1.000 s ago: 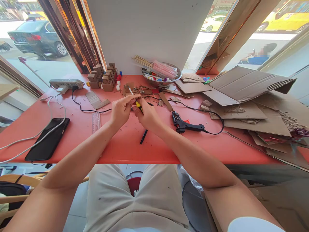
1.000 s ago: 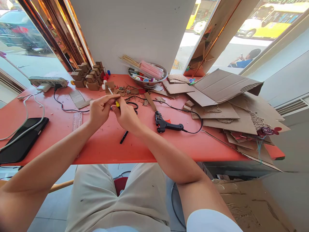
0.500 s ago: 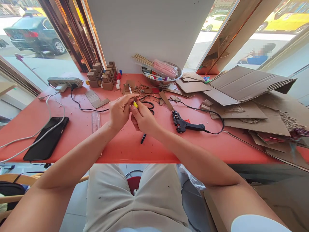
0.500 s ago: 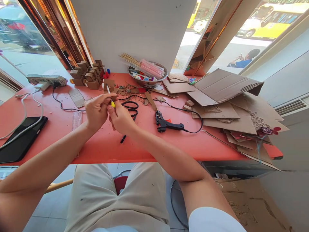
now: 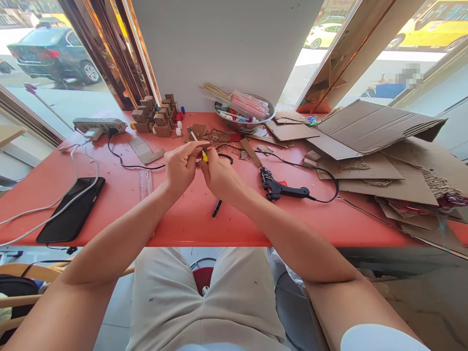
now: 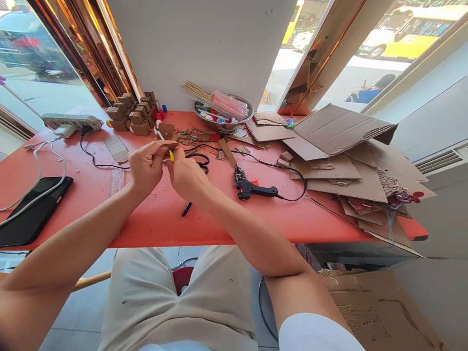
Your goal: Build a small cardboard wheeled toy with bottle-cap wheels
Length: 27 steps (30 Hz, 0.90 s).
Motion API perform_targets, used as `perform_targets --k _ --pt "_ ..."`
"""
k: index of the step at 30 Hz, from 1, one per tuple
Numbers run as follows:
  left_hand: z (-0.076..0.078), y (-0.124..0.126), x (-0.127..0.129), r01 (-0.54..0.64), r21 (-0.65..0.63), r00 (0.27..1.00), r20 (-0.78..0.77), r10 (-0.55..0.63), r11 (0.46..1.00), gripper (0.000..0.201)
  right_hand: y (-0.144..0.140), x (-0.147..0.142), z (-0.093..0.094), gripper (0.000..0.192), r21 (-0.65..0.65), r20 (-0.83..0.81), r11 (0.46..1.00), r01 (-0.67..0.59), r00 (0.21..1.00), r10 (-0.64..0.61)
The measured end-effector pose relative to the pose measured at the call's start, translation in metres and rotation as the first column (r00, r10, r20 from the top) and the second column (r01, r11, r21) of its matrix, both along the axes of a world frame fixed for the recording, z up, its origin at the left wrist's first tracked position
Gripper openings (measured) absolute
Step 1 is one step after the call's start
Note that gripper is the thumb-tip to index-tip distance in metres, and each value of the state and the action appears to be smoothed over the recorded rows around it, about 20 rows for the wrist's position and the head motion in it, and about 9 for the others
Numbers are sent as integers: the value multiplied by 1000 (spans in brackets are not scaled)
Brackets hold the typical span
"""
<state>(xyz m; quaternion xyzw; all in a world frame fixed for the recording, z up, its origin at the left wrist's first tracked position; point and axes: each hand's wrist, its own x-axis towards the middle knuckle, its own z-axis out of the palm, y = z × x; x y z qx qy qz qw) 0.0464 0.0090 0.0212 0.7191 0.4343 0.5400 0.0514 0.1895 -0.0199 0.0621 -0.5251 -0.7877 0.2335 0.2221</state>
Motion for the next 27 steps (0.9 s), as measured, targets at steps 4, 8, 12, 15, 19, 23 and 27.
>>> perform_targets --k 4,8,12,15,19,23,27 --pt "6 -1 1 0 33 998 70 -2 999 38 5 6 4 25 110 49 994 1 999 -6" --pt "9 -4 0 -49 59 995 87 44 997 40 5 4 -5 18 129 -124 990 -50 990 66" --pt "6 -5 0 -41 59 995 92 35 997 42 1 -2 -11 15 -50 -441 980 -194 884 153" --pt "3 -4 -1 -8 60 997 74 4 998 42 -3 -4 -10 25 -237 -643 907 -348 756 122" --pt "0 -1 -2 8 67 997 76 -13 998 45 -5 -2 -7 31 -324 -750 825 -463 657 74" --pt "-2 2 -1 25 57 995 93 -30 998 46 -2 1 -3 25 -300 -615 881 -365 781 114" --pt "-3 3 0 35 61 998 53 -38 998 44 3 5 2 8 -12 -132 1000 -12 991 10"
